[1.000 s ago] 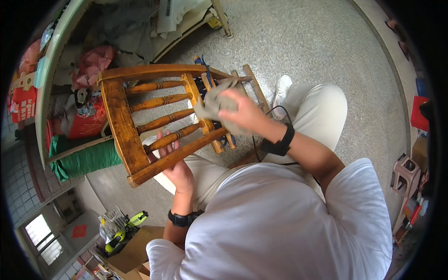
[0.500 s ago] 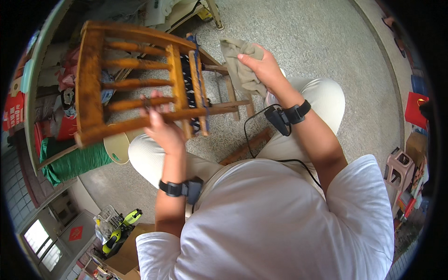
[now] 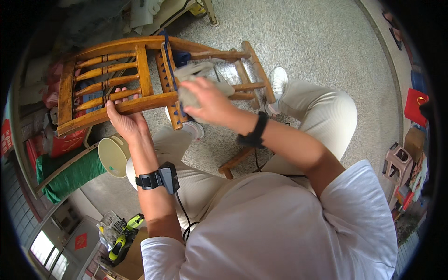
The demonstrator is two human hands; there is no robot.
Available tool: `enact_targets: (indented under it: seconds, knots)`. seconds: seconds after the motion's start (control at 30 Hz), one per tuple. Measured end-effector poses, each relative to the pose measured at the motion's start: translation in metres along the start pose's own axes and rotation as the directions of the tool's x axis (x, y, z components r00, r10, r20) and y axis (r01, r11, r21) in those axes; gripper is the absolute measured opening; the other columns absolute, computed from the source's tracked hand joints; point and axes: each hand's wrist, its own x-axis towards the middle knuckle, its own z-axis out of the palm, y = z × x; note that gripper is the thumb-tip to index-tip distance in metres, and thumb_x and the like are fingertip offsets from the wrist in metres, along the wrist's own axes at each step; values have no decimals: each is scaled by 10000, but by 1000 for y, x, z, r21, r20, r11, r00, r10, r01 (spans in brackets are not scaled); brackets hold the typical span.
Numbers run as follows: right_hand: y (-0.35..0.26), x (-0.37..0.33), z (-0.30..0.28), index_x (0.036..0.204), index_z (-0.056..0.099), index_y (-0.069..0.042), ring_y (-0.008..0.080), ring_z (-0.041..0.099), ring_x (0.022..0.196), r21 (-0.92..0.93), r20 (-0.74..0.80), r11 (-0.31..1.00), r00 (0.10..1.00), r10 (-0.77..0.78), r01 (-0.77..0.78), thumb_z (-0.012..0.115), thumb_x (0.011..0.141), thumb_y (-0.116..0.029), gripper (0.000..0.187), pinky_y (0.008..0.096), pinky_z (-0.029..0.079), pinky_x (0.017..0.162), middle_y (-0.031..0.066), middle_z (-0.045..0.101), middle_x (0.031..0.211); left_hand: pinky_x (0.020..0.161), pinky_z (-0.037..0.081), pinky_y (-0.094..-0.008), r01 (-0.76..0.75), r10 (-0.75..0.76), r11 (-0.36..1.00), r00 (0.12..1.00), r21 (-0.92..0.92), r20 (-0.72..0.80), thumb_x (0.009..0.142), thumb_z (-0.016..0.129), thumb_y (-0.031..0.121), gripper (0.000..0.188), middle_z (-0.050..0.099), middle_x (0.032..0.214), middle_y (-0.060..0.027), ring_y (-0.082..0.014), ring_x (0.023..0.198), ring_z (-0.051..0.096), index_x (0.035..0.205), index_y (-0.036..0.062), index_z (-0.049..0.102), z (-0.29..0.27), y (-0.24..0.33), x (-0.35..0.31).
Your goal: The person wipes the wooden frame and woven seat of two chairs using a cloth. They clean the first chair thoroughly, then move to a second chair with a blue woven seat and continue wiping the frame and seat.
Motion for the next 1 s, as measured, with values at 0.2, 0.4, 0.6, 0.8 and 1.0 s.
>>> enact_targets:
  seconds: [0.2, 0.4, 0.6, 0.8, 1.0]
  knots:
    - [79, -16, -9, 1222, 550, -92, 301, 525, 1124, -267, 92, 964, 995, 41, -15, 730, 806, -288, 493, 411, 471, 929, 127, 568, 1146, 893, 426, -432, 32, -35, 999, 995, -36, -97, 902, 524, 342, 410, 570, 1140, -106, -233, 1070, 530, 1181, 44, 487, 11, 1, 14]
    - [73, 1, -4, 1210, 577, -89, 304, 536, 1095, -139, 89, 988, 992, 87, -74, 703, 825, -190, 417, 426, 464, 923, 133, 574, 1107, 850, 452, -433, 94, -109, 990, 983, -110, -146, 881, 552, 314, 354, 604, 1041, -105, -241, 982, 560, 1107, 43, 535, 5, 20, 26]
    - [21, 42, 31, 1341, 501, -102, 277, 496, 1178, -29, -33, 896, 895, -444, 443, 647, 721, 23, 649, 396, 450, 987, 98, 548, 1254, 990, 430, -511, 102, -129, 983, 976, -154, -178, 885, 541, 255, 334, 614, 1092, -99, -261, 1023, 574, 1162, 70, 560, 0, 31, 43]
    - [93, 5, -2, 1439, 381, -133, 206, 482, 1237, -438, 213, 869, 966, -149, 231, 661, 762, 4, 745, 357, 342, 987, 65, 530, 1343, 963, 446, -489, 141, -196, 961, 953, -236, -231, 888, 557, 259, 302, 614, 1060, -110, -266, 985, 578, 1114, 59, 574, -20, 31, 58]
    - [92, 7, -13, 1321, 465, -39, 310, 542, 1150, -76, 238, 996, 970, 57, -40, 645, 793, -18, 558, 410, 421, 958, 141, 541, 1253, 872, 464, -467, 82, -125, 975, 970, -208, -206, 877, 583, 274, 342, 616, 989, -119, -274, 938, 580, 1122, 42, 533, -22, 28, 56]
